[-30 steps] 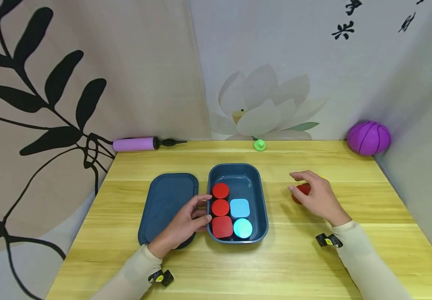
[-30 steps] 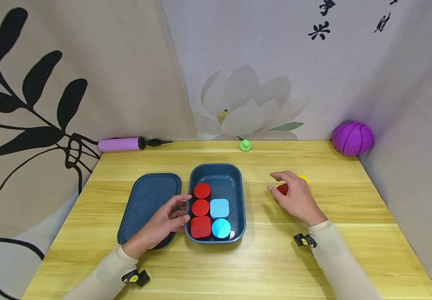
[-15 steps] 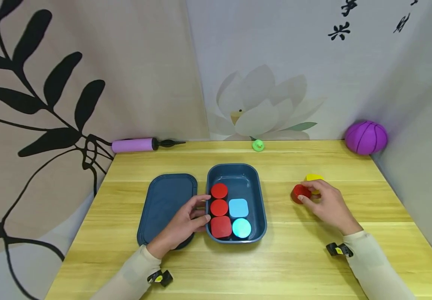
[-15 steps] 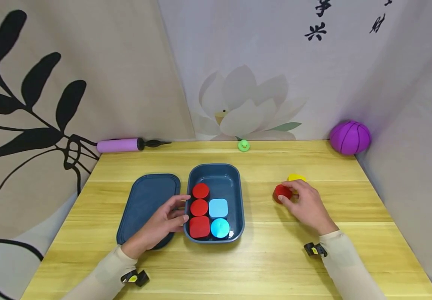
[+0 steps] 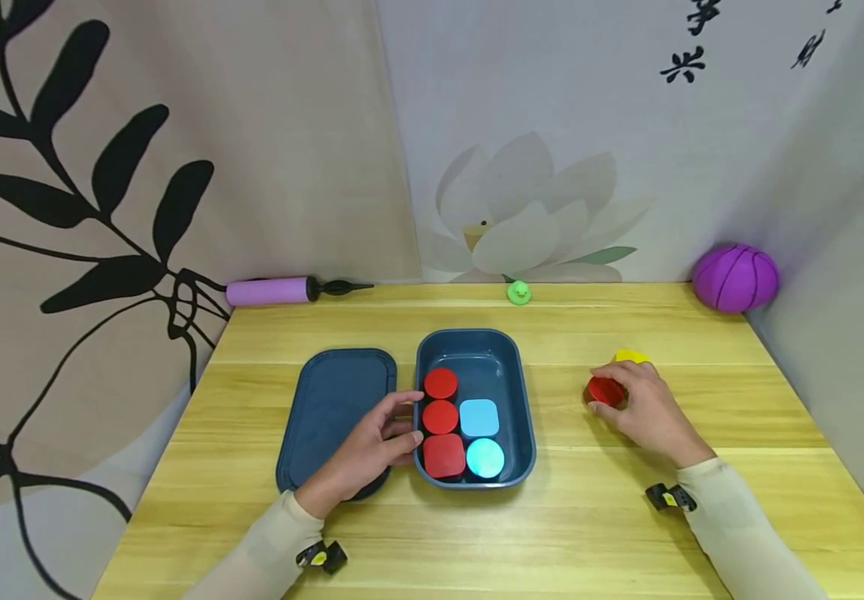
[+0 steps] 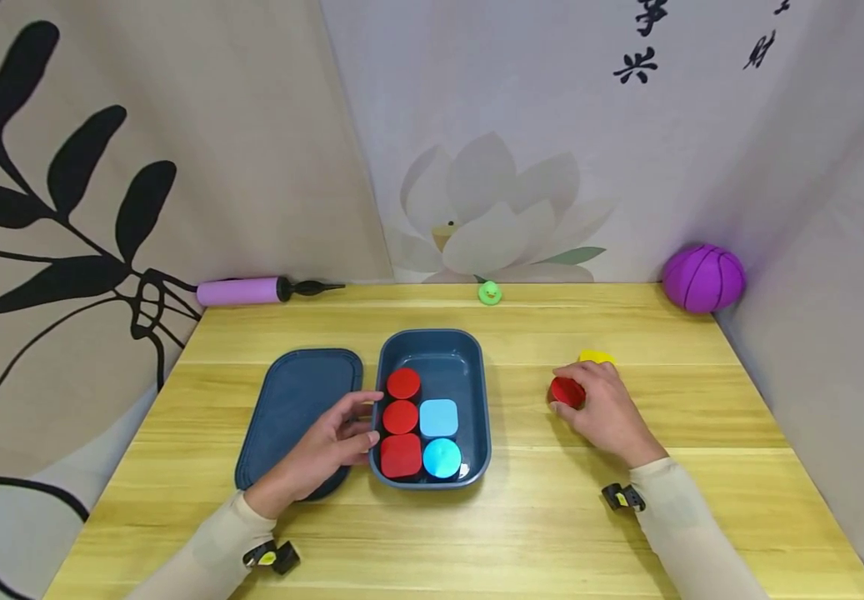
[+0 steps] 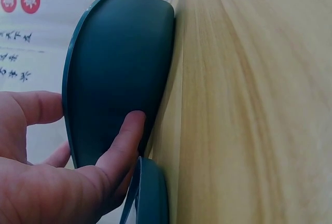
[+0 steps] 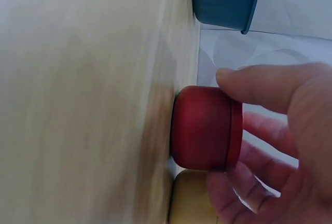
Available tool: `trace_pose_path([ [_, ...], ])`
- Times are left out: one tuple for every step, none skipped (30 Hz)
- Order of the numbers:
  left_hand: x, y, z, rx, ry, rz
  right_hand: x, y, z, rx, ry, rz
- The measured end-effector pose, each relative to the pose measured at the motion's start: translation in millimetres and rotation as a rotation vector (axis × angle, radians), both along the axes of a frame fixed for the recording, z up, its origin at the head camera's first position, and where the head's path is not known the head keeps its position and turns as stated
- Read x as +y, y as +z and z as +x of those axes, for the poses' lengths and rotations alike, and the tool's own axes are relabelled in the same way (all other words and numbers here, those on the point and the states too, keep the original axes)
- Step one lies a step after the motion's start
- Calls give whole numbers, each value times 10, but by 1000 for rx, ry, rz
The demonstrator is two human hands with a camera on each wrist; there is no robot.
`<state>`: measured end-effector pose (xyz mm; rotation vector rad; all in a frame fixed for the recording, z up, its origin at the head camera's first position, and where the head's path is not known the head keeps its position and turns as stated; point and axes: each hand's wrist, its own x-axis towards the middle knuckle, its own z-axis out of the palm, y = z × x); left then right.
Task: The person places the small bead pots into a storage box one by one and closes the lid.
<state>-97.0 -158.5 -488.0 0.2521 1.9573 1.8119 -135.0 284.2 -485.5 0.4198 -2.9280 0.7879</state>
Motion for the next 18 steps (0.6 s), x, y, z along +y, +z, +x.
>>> trace_pose_path([
  [-2, -2, 0, 1, -1, -1, -2, -4, -2, 0, -1, 1],
  [-4, -2, -1, 2, -1, -1, -4, -7, -3, 0, 0, 2],
  [-6, -3, 0, 3, -1, -1, -7, -10, -3, 2, 2, 2],
  [-8, -3, 1, 3, -1, -2, -9, -12, -2, 3, 4, 1],
  [-9, -4, 1, 4, -1, -2, -11, -13, -1, 7, 6, 0],
  [-11, -3, 3, 4, 0, -4, -12, -14, -1, 8, 11, 0],
  [-12, -3, 4, 3, 1, -5, -15, -12, 1, 9, 15, 0],
  [-13, -3, 6, 2, 1, -5, -17, -10, 3, 9, 19, 0],
  [-13, -3, 7, 2, 0, -4, -20, -5, 5, 7, 22, -1],
  [-12, -3, 7, 0, -1, -4, -23, 0, 6, 6, 26, -2],
  [-11, -5, 6, -1, -2, -2, -29, 6, 7, 5, 30, -3],
  [-11, -7, 4, -1, -3, 1, -35, 14, 5, 5, 35, -6],
  [-10, -10, 2, -2, -3, 4, -45, 24, 1, 7, 39, -10],
  [-9, -14, -1, -2, -3, 6, -56, 35, -5, 11, 44, -16],
  [-7, -17, -5, -3, -2, 9, -69, 49, -14, 19, 49, -23],
  [-6, -20, -8, -3, -2, 10, -83, 63, -26, 29, 55, -32],
  [-6, -24, -11, -3, 0, 11, -99, 80, -40, 40, 60, -42],
  [-6, -27, -13, -4, 1, 10, -117, 98, -55, 50, 65, -53],
])
